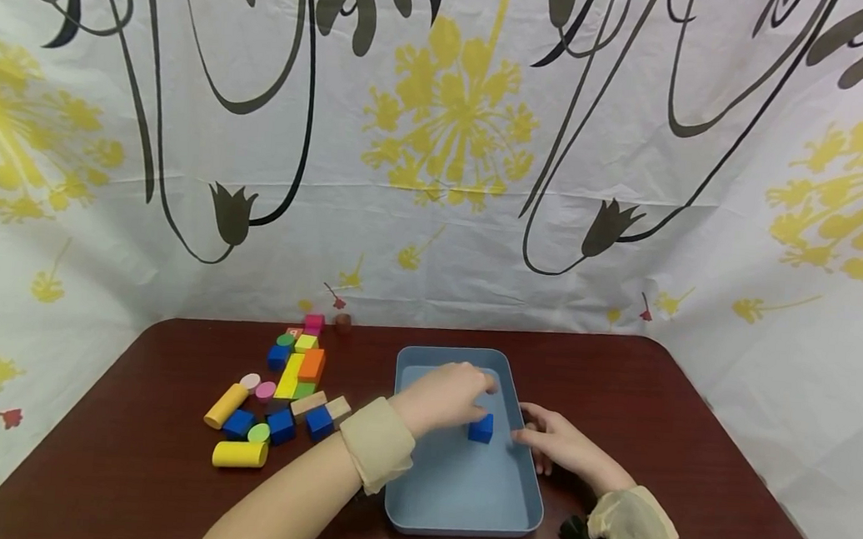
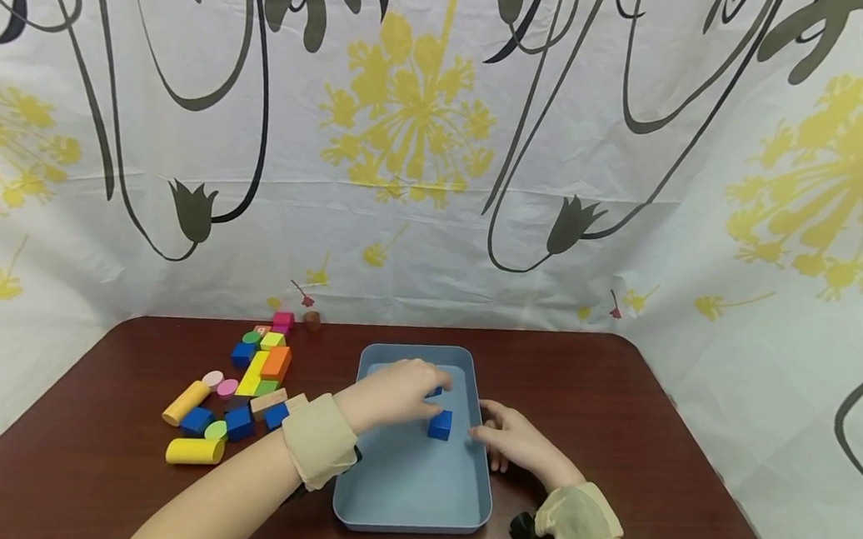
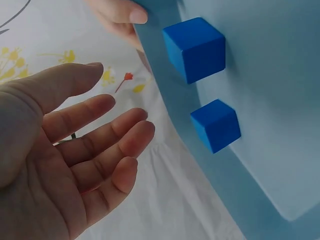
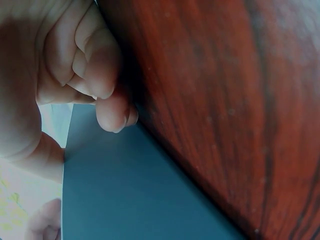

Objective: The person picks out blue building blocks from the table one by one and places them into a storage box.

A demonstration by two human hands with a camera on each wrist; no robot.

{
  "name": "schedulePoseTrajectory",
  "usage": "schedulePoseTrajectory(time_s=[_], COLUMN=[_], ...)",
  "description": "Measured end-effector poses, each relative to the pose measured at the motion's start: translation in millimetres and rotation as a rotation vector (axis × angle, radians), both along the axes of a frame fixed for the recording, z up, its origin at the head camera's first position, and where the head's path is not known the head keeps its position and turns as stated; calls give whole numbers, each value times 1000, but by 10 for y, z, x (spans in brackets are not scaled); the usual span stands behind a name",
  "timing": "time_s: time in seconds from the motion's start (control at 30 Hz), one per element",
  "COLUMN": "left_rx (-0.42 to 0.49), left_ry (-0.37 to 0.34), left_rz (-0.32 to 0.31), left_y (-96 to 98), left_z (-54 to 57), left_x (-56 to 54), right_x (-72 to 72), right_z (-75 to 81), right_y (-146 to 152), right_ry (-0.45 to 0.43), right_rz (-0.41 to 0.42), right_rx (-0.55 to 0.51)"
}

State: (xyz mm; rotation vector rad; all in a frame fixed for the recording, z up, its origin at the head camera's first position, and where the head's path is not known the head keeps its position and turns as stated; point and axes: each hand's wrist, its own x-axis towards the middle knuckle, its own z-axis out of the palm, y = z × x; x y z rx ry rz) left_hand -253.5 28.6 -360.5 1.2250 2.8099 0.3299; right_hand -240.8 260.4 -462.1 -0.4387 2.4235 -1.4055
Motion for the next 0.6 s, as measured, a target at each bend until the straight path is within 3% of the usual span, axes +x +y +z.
schedulePoseTrajectory(time_s=[0.27, 0.6], left_rx=[16, 63], left_ry=[61, 80], left_rz=[26, 135], left_y=[-145, -522], left_z=[94, 287], left_x=[-38, -191], right_x=[8, 3], right_z=[6, 3], right_y=[-12, -6], right_ry=[1, 6], right_rz=[-14, -14], right_rx=[9, 10])
